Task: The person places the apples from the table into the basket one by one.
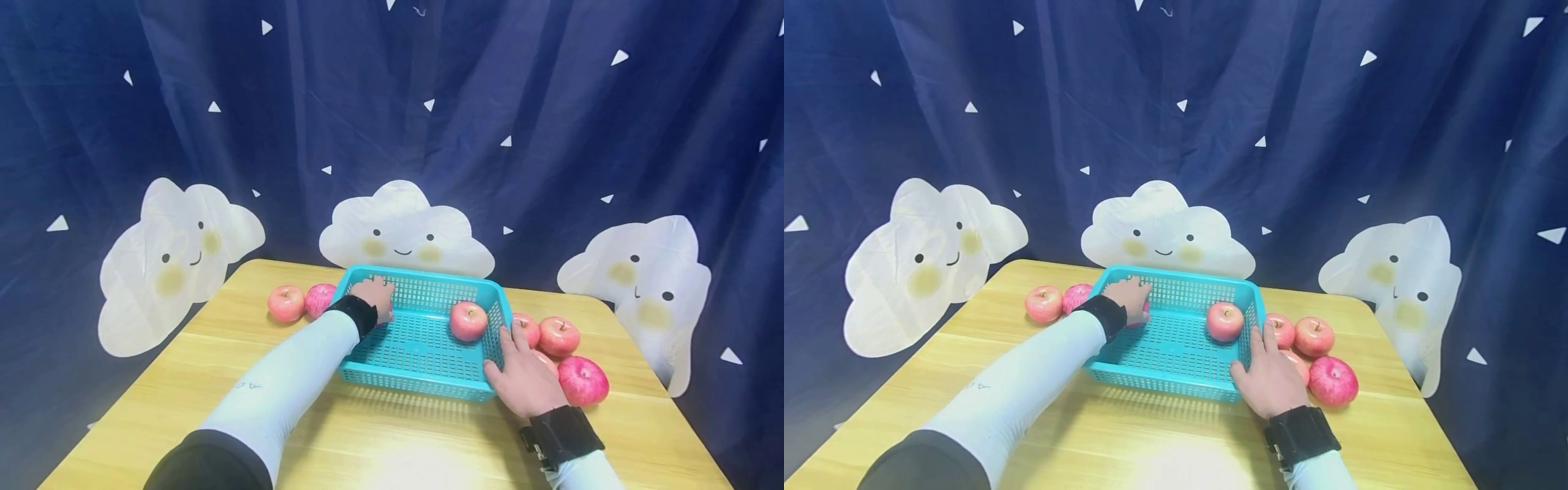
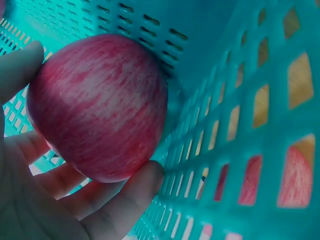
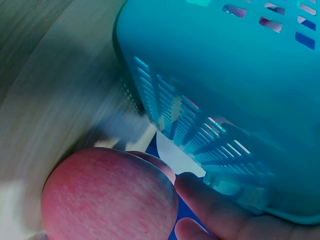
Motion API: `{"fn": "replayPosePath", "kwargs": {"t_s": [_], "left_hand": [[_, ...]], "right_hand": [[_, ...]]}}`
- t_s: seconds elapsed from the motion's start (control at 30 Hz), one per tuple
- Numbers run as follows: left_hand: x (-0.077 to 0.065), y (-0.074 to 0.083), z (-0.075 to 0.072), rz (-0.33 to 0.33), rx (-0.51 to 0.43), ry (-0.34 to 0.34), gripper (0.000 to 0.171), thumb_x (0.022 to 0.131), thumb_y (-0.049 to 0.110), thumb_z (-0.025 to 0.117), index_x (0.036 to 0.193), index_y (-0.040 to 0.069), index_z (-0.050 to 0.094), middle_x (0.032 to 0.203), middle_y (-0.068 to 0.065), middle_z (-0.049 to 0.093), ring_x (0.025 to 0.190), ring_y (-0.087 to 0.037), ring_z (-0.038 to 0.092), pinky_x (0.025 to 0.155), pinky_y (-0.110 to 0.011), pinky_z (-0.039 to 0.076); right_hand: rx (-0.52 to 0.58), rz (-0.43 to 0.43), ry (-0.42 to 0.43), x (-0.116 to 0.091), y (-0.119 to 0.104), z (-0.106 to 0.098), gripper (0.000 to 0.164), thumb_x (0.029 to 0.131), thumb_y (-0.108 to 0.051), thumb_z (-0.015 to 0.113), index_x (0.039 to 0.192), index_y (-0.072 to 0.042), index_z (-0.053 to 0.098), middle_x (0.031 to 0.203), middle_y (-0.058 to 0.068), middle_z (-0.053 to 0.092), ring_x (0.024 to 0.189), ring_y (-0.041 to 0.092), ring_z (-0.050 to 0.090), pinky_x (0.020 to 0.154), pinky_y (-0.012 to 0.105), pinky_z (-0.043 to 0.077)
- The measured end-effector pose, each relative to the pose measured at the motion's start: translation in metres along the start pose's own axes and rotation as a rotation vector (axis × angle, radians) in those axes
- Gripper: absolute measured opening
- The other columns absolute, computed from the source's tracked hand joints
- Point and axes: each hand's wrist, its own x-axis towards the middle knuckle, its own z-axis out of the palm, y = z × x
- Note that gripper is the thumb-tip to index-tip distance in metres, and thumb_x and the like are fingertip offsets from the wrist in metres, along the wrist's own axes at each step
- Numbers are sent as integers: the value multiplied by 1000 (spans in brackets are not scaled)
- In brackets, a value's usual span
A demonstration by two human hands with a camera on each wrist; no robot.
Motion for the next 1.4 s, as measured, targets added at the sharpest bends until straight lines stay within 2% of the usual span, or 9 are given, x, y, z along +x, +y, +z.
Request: {"fn": "replayPosePath", "kwargs": {"t_s": [0.17,0.33,0.53,0.77,0.97,1.2,1.4], "left_hand": [[2,-5,5,16,-7,-2,76,90,50,72,154,20,45,153,-15,45,137,-37,47,106,-56,42],[-5,-6,-3,31,-24,-21,79,88,55,72,155,22,45,155,-16,43,138,-38,44,107,-58,41],[-15,-6,-13,81,40,6,82,88,65,66,155,23,44,155,-14,44,139,-37,42,106,-55,42],[-38,-9,-35,132,92,24,82,89,75,53,157,30,40,161,-10,35,147,-37,29,114,-64,23],[-53,-16,-53,156,63,25,86,89,79,46,160,31,33,165,-11,25,151,-40,20,116,-65,17],[-64,-37,-57,190,51,110,83,91,74,48,159,26,37,163,-13,29,147,-42,25,112,-68,20],[-76,-76,-45,155,-7,138,80,94,68,51,158,22,38,162,-16,31,147,-45,23,113,-71,14]], "right_hand": [[2,2,-1,0,0,1,73,99,-38,53,153,7,34,161,31,21,135,49,45,96,63,47],[5,13,-9,0,0,1,74,99,-39,53,154,6,33,161,31,20,135,49,44,97,64,45],[1,14,-2,0,0,1,74,99,-39,54,154,6,34,162,30,21,130,50,49,94,67,45],[-5,4,-1,2,0,2,73,99,-39,54,153,6,34,161,31,21,129,49,50,94,65,46],[-8,-2,6,2,-1,1,73,99,-38,54,153,7,35,161,31,22,129,50,50,93,64,47],[-1,11,-14,0,0,-2,74,99,-40,54,154,7,33,161,31,20,128,50,51,93,63,47],[1,11,-17,-1,1,-1,75,99,-40,53,154,7,34,161,31,19,130,50,49,94,63,46]]}}
